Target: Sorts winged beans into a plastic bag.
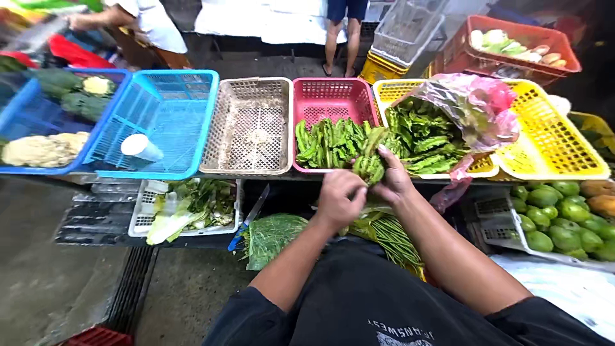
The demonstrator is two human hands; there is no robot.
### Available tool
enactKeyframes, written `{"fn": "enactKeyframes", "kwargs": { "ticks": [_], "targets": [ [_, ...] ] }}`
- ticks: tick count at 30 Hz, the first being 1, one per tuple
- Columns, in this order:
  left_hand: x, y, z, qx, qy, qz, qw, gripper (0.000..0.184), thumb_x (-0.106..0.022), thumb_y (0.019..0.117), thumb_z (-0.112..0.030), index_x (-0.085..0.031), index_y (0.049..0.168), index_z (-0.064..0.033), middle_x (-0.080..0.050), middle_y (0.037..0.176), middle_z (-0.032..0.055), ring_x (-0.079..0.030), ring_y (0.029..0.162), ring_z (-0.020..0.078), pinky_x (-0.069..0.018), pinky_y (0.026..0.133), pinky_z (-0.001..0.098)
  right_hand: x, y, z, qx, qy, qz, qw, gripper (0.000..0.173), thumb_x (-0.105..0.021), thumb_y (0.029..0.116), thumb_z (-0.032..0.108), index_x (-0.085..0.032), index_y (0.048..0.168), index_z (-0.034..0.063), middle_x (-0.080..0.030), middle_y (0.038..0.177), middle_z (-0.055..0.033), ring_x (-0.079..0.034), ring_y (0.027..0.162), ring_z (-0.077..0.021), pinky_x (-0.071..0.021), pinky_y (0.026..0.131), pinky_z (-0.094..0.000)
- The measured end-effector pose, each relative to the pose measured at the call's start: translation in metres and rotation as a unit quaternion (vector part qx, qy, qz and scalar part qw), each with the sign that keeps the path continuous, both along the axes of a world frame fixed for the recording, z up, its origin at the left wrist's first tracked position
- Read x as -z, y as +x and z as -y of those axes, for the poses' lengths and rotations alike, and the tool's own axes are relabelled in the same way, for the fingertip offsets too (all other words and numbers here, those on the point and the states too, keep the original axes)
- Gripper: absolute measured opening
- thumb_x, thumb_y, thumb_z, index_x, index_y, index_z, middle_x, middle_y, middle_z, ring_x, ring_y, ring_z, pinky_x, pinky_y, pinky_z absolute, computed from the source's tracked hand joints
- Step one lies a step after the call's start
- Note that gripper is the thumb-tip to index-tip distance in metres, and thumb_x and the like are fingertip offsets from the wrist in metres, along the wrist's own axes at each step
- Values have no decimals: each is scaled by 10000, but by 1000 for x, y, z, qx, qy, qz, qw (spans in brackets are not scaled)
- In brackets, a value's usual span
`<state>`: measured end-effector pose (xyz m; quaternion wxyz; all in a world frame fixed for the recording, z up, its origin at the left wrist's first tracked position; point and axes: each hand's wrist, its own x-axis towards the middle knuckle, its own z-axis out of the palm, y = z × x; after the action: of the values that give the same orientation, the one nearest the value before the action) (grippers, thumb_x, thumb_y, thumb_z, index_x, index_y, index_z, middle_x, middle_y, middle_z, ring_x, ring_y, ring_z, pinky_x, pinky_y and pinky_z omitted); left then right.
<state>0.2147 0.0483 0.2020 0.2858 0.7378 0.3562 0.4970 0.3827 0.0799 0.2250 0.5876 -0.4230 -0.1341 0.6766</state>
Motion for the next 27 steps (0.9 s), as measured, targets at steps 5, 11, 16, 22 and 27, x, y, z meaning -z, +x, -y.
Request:
{"fn": "enactKeyframes", "kwargs": {
  "ticks": [5,11,16,22,27],
  "targets": [
    [39,-18,10,-35,76,-144,986,156,-627,956,-169,-769,927,-112,-746,936,39,-691,925,190,-544,882,385,-7,-9,-12,-11,-39,-29,999,528,-427,1054,552,-538,1302,100,-700,1042,-162,-711,927,-308,-601,838,-533],
    [33,-20,37,-7,-74,-6,997,126,-674,905,-86,-786,961,-80,-751,940,18,-681,964,129,-565,913,331,0,-13,-16,-35,-4,-61,998,495,-544,1022,511,-560,1346,138,-705,1153,-136,-707,1013,-288,-600,878,-508],
    [16,7,44,29,16,-31,999,148,-644,922,-125,-783,943,-80,-745,894,23,-675,964,162,-529,950,361,8,-24,-19,-3,11,50,999,502,-729,962,317,-545,1383,114,-699,1195,-125,-703,1057,-257,-606,896,-485],
    [-7,21,28,118,43,-78,989,177,-625,965,-109,-776,1035,-48,-768,950,62,-728,924,164,-600,892,368,11,-12,-7,4,-5,20,1000,503,-748,944,263,-545,1372,95,-703,1164,-130,-705,1033,-251,-608,887,-474],
    [34,30,29,207,40,-203,956,194,-585,971,-126,-768,1003,-69,-760,930,75,-739,897,203,-610,833,417,3,7,-3,20,-40,-9,999,507,-745,939,335,-562,1357,114,-701,1170,-117,-707,1033,-242,-611,881,-460]
  ]
}}
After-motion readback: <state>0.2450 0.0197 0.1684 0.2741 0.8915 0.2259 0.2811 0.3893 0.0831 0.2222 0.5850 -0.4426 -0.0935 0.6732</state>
